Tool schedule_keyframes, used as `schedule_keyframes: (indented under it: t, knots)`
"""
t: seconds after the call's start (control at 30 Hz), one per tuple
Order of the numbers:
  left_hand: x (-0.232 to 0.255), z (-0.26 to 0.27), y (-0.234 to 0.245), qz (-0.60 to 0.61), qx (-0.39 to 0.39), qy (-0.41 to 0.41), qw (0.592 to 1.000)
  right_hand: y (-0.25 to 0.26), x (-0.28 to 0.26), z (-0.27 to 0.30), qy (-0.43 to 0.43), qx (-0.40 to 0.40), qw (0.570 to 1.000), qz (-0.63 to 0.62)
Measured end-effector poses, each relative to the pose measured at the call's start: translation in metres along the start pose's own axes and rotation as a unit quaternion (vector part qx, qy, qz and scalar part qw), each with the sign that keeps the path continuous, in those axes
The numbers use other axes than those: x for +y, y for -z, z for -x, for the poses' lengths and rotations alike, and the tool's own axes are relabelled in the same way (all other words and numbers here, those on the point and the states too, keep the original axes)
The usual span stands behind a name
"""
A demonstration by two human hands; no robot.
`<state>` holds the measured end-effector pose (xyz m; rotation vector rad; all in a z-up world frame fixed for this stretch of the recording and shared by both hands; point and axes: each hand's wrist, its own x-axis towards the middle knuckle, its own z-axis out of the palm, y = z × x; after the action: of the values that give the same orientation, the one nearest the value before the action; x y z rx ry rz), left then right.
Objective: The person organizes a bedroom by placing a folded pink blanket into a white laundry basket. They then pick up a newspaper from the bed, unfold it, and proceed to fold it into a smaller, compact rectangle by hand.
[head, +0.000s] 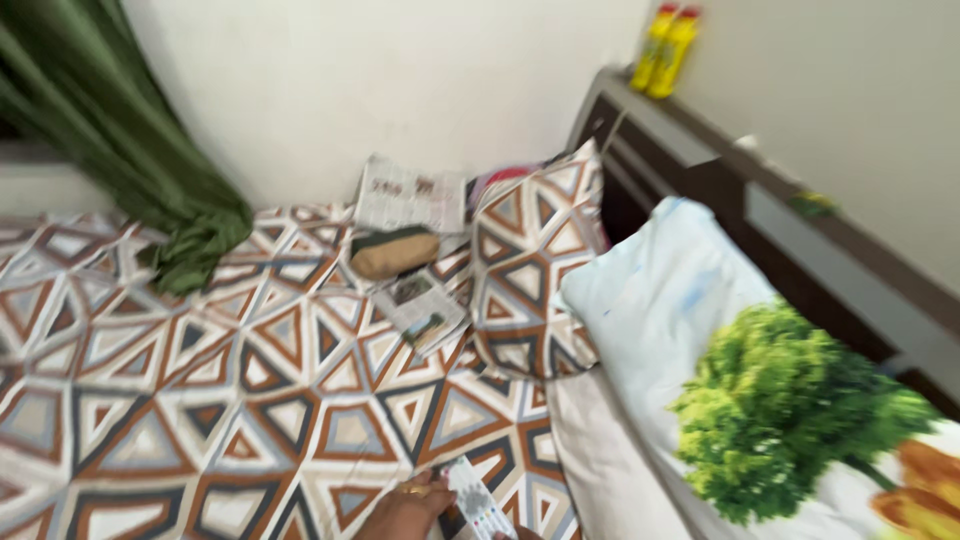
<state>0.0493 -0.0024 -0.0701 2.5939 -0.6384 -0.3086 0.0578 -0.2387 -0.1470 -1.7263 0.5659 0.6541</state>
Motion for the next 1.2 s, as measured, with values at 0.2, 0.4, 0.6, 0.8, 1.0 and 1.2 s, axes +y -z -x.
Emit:
schedule_keyframes:
  t: [0.2, 0.4, 0.6, 0.8, 1.0, 1.2]
  knots:
    - [0.127, -0.043, 0.104, 0.021, -0.014, -0.112, 0.993, 0.108, -0.078, 0.087, 0.131, 0.015, 0.973, -0.191]
    - [0.225, -0.058, 0.144, 0.053, 0.017, -0.251, 0.966, 0.217, -0.139, 0.199, 0.194, 0.130, 0.942, -0.240]
    - [0.294, -0.085, 0.143, 0.047, -0.018, -0.301, 0.952, 0.305, -0.137, 0.260, 0.217, 0.238, 0.910, -0.263]
    - [0.380, -0.129, 0.131, 0.012, 0.006, -0.349, 0.937, 0.415, -0.126, 0.270, 0.232, 0.286, 0.882, -0.295]
    - [0.478, -0.197, 0.122, -0.025, 0.002, -0.354, 0.935, 0.512, -0.127, 0.264, 0.236, 0.360, 0.877, -0.215]
    - [0.546, -0.266, 0.096, -0.065, -0.043, -0.312, 0.947, 0.582, -0.126, 0.247, 0.203, 0.378, 0.889, -0.159]
